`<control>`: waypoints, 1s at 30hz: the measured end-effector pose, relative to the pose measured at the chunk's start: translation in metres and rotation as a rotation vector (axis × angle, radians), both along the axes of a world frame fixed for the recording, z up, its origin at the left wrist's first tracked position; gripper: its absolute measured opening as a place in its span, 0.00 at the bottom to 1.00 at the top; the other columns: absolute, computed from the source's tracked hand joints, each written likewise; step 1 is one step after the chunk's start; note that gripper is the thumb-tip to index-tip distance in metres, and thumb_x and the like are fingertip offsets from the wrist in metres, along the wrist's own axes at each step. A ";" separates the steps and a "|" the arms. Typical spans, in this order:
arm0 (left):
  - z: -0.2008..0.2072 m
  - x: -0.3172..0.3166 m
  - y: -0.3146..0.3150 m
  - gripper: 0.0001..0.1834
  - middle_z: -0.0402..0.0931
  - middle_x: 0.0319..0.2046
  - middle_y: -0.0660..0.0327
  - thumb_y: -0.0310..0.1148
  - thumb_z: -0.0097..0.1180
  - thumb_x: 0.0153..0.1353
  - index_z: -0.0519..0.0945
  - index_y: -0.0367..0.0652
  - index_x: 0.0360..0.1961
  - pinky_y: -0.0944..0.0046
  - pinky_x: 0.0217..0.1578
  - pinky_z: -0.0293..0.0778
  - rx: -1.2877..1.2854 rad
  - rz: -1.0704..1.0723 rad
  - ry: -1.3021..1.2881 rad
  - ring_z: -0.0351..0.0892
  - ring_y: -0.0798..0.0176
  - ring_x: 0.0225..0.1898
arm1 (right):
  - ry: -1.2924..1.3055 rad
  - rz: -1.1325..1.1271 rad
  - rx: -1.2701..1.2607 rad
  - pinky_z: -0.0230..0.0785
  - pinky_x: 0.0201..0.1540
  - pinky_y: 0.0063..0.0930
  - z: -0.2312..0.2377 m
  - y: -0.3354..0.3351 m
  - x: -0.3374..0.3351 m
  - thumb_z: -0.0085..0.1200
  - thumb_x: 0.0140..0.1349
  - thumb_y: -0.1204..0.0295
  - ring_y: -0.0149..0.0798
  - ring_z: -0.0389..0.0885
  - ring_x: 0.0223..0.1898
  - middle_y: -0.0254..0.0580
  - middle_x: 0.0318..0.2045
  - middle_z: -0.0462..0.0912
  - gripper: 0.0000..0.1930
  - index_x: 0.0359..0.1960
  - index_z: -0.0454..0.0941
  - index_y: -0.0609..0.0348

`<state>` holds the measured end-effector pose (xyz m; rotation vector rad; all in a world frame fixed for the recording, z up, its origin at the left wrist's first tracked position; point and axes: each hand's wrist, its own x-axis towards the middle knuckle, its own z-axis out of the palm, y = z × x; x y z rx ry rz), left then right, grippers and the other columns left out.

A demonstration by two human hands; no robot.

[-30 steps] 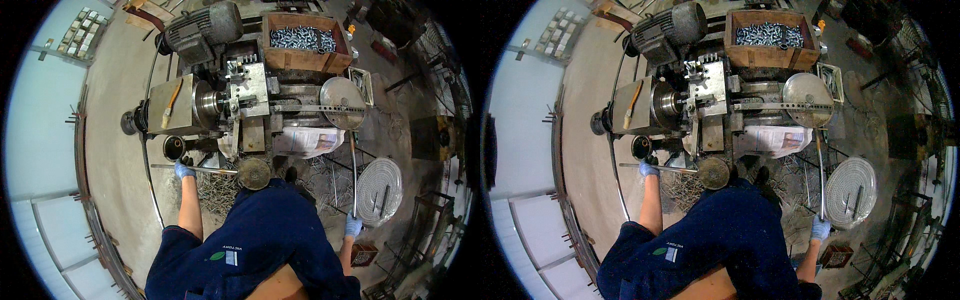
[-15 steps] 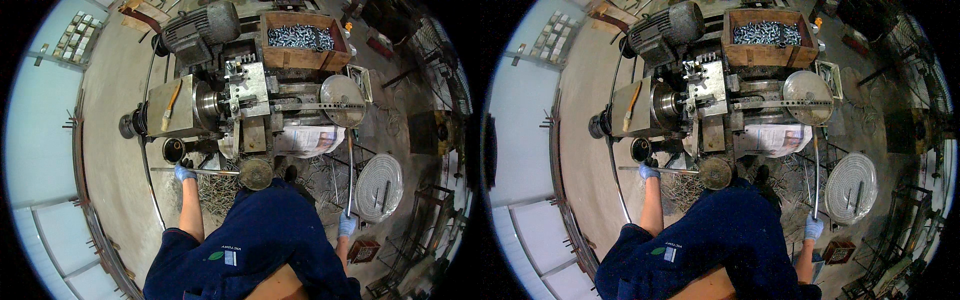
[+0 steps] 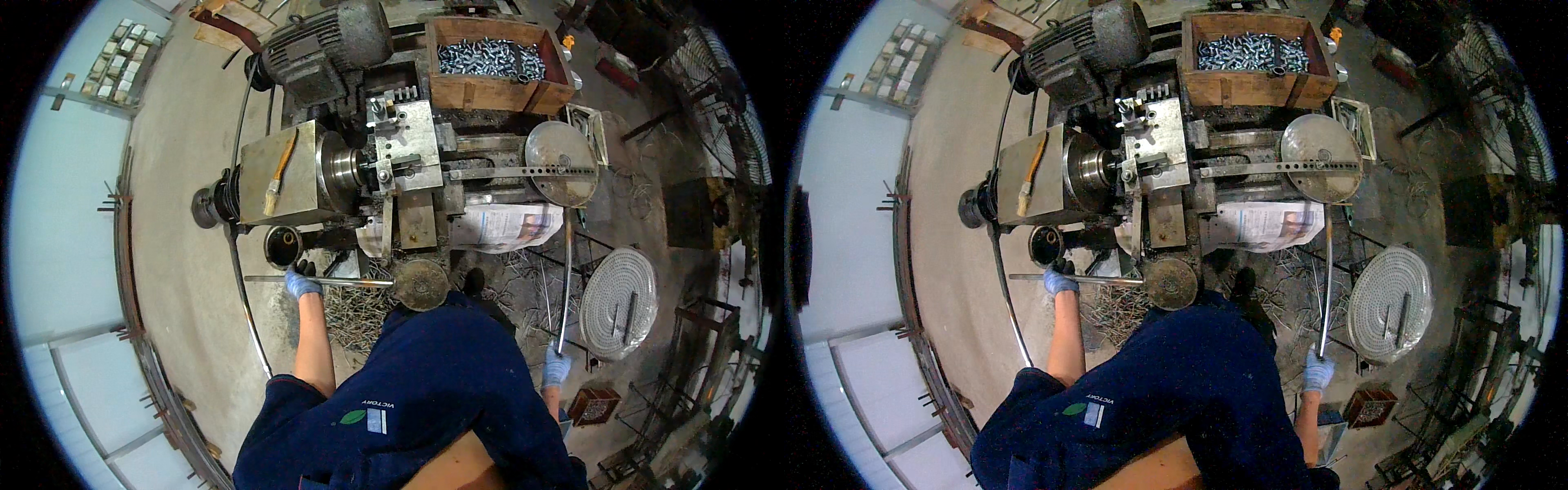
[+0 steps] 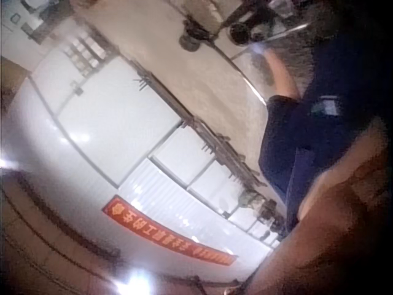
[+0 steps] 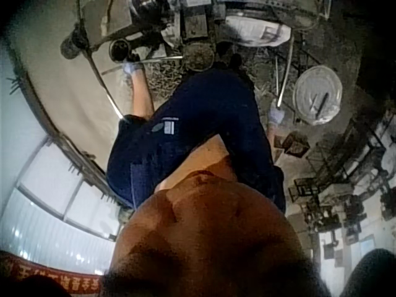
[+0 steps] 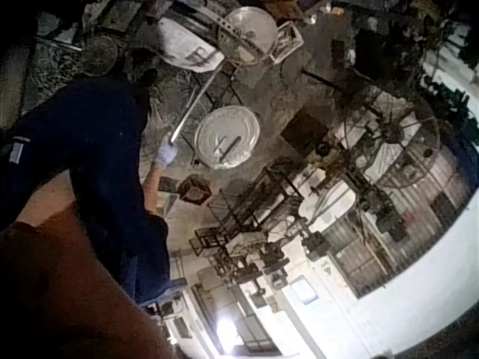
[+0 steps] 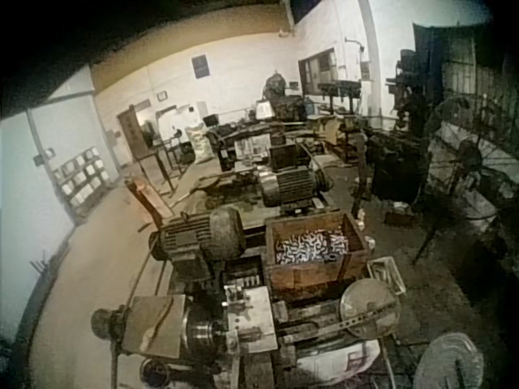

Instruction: The person operates a metal lathe by moving levers and handles to machine small cylindrical parts. They use a brush to clean the machine components, pick up finished parts by hand, and place them into a wooden crate filled with similar items.

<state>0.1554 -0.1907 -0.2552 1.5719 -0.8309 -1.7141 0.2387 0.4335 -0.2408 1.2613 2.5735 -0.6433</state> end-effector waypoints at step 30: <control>-0.006 0.003 -0.007 0.13 0.71 0.33 0.56 0.38 0.42 0.56 0.69 0.44 0.40 0.60 0.33 0.71 0.039 0.007 0.033 0.71 0.58 0.30 | 0.035 -0.107 -0.208 0.62 0.26 0.34 0.008 -0.043 0.002 0.58 0.46 0.56 0.39 0.70 0.18 0.45 0.15 0.75 0.22 0.18 0.73 0.67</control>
